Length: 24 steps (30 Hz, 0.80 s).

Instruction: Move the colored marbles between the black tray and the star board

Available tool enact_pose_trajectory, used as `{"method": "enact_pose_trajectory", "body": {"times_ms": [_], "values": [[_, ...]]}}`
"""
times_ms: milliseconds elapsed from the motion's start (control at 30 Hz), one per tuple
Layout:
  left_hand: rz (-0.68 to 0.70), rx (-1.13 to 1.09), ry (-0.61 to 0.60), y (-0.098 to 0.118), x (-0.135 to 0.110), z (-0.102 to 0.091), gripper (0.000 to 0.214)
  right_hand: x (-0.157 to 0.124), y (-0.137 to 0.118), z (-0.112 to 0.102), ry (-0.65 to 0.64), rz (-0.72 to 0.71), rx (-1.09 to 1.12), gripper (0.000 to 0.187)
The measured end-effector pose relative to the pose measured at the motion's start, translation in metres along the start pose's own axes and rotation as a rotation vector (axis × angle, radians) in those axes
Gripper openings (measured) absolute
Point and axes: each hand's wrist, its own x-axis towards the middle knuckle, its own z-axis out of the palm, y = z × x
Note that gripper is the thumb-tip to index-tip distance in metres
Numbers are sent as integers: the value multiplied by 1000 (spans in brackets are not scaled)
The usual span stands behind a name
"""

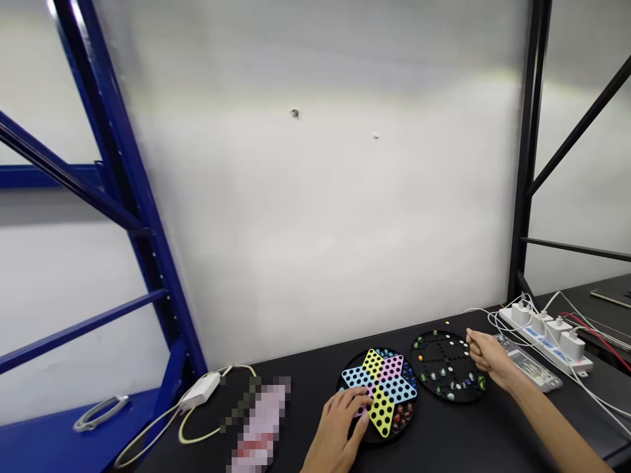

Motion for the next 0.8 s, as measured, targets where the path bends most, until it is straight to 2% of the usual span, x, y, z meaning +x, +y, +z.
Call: {"method": "enact_pose_trajectory", "body": {"times_ms": [133,200,333,467,533,567,667,800], "values": [[39,16,36,-1,0,0,32,-3,19,-32,-27,-217,-711,33],[40,28,42,-1,1,0,32,-12,22,-41,-63,-223,-935,27],[34,18,34,-1,2,2,32,-32,15,-40,-107,-147,-1196,22],[25,-15,23,0,2,2,33,-40,12,-26,-129,-130,-1296,12],[13,-18,15,2,2,1,32,-39,13,-22,-96,-133,-1212,15],[8,-16,12,3,2,0,31,-38,13,-21,-88,-126,-1084,19],[10,-1,18,6,2,-2,29,-35,10,-19,-143,-69,-573,28],[22,10,36,6,1,-3,29,-34,1,-9,-213,44,-10,33]]}}
